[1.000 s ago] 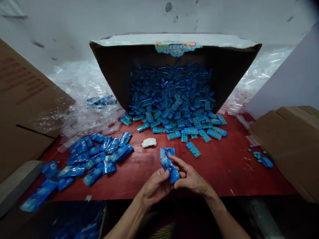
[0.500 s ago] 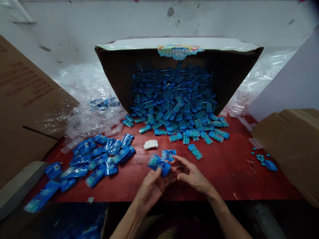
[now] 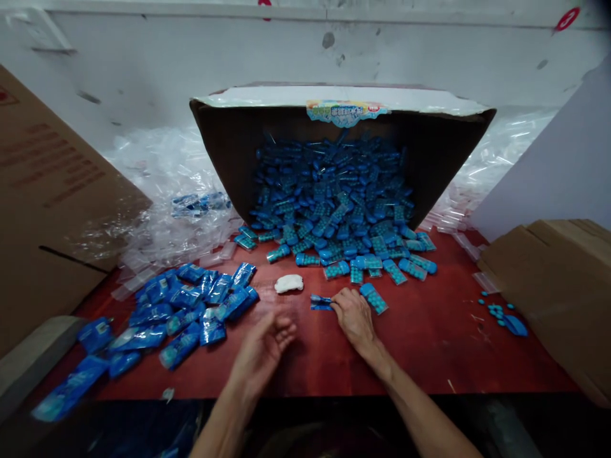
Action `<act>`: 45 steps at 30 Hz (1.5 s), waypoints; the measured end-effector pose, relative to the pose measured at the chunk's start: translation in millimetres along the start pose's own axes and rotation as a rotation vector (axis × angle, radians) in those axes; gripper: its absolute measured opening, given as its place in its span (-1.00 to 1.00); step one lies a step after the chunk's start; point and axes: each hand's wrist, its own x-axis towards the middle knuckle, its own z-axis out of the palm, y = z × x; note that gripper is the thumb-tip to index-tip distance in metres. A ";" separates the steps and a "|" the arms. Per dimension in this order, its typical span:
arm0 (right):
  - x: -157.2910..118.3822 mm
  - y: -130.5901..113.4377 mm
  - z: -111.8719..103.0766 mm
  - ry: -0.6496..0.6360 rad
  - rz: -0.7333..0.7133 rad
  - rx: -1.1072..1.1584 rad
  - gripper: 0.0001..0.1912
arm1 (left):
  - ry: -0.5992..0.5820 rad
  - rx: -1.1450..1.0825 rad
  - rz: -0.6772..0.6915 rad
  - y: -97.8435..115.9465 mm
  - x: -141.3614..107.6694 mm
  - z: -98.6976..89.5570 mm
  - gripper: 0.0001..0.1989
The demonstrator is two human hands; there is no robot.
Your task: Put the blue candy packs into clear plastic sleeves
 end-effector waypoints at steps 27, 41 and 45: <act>-25.8 -14.7 -7.0 -0.102 0.418 1.414 -0.79 | -0.130 0.392 0.174 -62.0 14.4 36.8 -0.78; -21.6 -11.8 2.1 -0.011 0.283 0.861 -0.69 | -0.117 0.287 0.101 -63.2 11.9 38.3 -0.75; -13.8 -4.0 1.2 0.047 0.292 0.663 -0.74 | -0.056 0.273 -0.028 -55.0 6.8 27.9 -0.76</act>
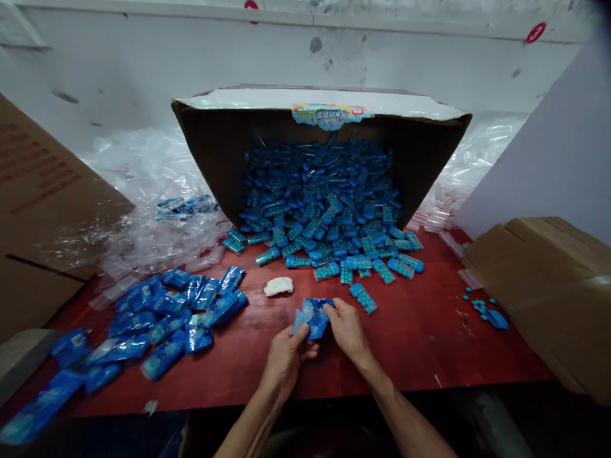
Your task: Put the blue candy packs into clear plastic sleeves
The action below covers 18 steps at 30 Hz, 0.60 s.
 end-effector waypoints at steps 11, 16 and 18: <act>-2.8 -5.6 -14.2 -0.084 -0.027 -0.442 -0.61 | -0.014 -0.023 -0.081 17.9 10.7 12.8 -0.85; -4.0 -1.3 -26.8 0.142 -0.079 -0.370 -0.64 | -0.014 -0.036 0.031 10.3 16.8 11.7 -0.82; -2.5 1.3 -26.0 0.122 -0.100 -0.183 -0.65 | -0.013 -0.029 0.076 5.9 15.0 10.0 -0.80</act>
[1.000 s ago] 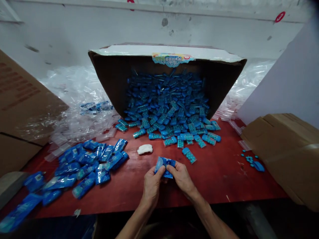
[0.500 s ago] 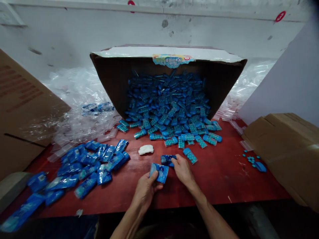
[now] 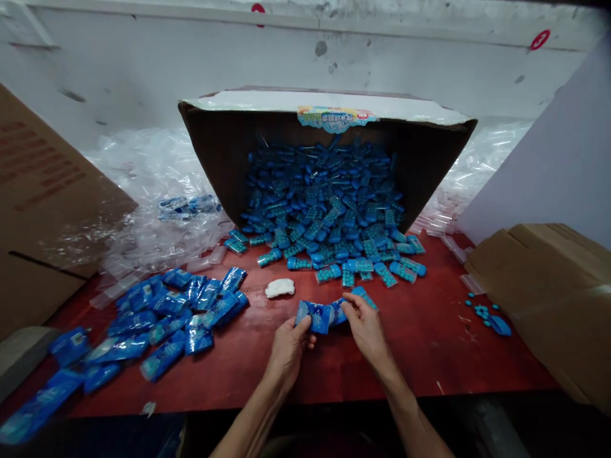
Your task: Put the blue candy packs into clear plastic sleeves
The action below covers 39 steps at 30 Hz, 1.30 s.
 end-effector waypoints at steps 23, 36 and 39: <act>-9.3 -13.0 10.0 -0.178 0.213 0.572 -0.76 | -0.058 0.043 0.069 -1.2 -8.2 21.7 -0.78; -10.3 -16.0 -4.7 -0.287 -0.009 0.355 -0.68 | -0.244 -0.049 -0.140 4.4 -16.7 12.9 -0.75; 0.6 -13.7 -22.8 -0.330 -0.080 0.145 -0.74 | -0.207 -0.049 -0.175 7.2 -18.5 6.4 -0.77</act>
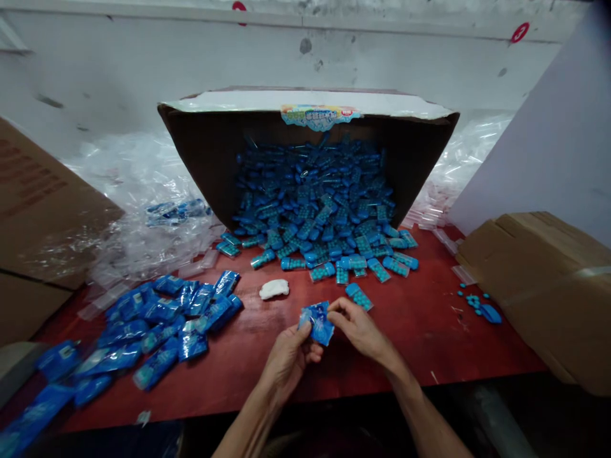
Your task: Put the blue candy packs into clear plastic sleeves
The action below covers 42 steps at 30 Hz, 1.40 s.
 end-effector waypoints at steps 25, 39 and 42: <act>-22.9 -6.8 -4.1 0.086 0.108 0.851 -0.52 | 0.193 -0.125 -0.070 -12.2 -3.0 4.5 -0.75; -48.5 9.3 40.4 0.425 -0.032 0.235 -0.62 | 0.137 -0.069 0.138 -7.1 -9.1 8.6 -0.77; -53.3 10.8 49.9 0.459 -0.161 0.011 -0.68 | 0.133 -0.150 0.093 -8.1 -9.5 11.2 -0.79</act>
